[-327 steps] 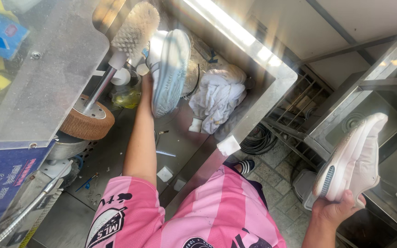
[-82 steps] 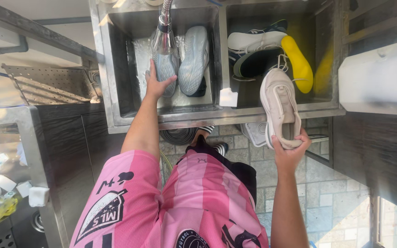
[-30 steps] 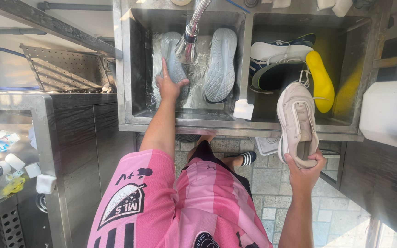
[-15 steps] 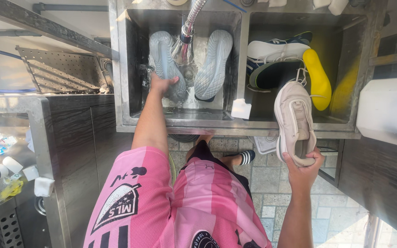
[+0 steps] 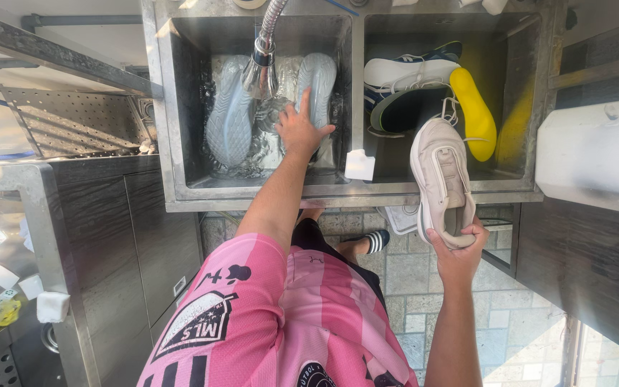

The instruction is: The person scrubs a white sneaker with a sponge, rinses it under a faucet, and then uses a steam blower on the shoe. The person handles the shoe and sponge throughout the process.

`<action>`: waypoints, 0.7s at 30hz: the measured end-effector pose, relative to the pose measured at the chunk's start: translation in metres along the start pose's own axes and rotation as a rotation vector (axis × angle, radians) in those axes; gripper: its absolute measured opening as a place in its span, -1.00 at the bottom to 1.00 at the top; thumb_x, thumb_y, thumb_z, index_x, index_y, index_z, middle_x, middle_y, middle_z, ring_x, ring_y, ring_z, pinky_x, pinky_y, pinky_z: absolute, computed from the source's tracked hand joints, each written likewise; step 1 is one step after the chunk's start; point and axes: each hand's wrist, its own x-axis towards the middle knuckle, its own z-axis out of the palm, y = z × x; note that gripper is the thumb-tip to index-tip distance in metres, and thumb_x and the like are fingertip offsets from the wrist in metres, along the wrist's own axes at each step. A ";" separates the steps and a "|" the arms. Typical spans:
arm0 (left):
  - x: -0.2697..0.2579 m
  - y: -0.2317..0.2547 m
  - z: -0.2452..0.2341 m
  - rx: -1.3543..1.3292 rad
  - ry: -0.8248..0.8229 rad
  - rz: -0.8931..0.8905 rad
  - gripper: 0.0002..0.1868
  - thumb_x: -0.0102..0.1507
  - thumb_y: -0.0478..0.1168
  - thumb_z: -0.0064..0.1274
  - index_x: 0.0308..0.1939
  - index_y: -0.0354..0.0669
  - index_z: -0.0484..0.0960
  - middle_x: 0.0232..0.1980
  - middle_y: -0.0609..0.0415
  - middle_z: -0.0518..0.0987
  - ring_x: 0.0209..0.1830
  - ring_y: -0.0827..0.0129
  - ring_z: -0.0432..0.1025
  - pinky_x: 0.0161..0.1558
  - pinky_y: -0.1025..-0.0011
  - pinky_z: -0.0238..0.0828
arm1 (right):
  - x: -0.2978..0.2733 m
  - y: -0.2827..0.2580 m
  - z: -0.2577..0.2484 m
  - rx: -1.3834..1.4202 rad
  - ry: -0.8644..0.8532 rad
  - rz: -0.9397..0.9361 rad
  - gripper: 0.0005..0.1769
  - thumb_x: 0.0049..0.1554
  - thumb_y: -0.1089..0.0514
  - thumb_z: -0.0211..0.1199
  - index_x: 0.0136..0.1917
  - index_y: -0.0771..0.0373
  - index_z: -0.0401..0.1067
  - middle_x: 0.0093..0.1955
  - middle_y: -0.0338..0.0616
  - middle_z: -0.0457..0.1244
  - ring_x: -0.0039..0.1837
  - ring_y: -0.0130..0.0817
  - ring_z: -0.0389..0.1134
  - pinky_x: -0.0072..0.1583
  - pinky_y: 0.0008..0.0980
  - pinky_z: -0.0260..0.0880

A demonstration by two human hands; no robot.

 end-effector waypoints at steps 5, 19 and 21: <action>0.005 -0.019 -0.013 0.051 -0.074 -0.105 0.44 -0.05 0.27 0.47 0.49 0.77 -0.49 0.54 -0.09 0.08 0.53 -0.03 0.01 0.34 -0.25 0.07 | 0.002 0.000 0.000 0.035 0.003 -0.012 -0.27 0.06 0.12 0.56 0.18 0.18 0.01 0.58 0.20 0.06 0.56 -0.09 0.15 0.54 -0.17 0.16; 0.051 -0.099 0.053 -0.793 -0.230 0.099 0.36 -0.27 0.20 0.59 0.40 -0.36 0.17 0.32 -0.31 0.55 0.31 -0.03 0.51 0.34 0.18 0.44 | -0.001 0.010 -0.002 0.065 -0.001 -0.064 -0.29 0.08 0.15 0.55 0.18 0.19 0.01 0.58 0.22 0.04 0.56 -0.09 0.14 0.54 -0.18 0.15; 0.052 -0.102 0.051 -0.814 -0.209 0.082 0.47 -0.29 0.16 0.63 0.40 -0.39 -0.03 0.31 -0.31 0.47 0.31 -0.04 0.45 0.31 0.18 0.41 | 0.000 0.009 -0.001 0.078 0.002 -0.061 -0.28 0.09 0.16 0.55 0.18 0.19 0.01 0.58 0.23 0.02 0.57 -0.10 0.12 0.55 -0.18 0.14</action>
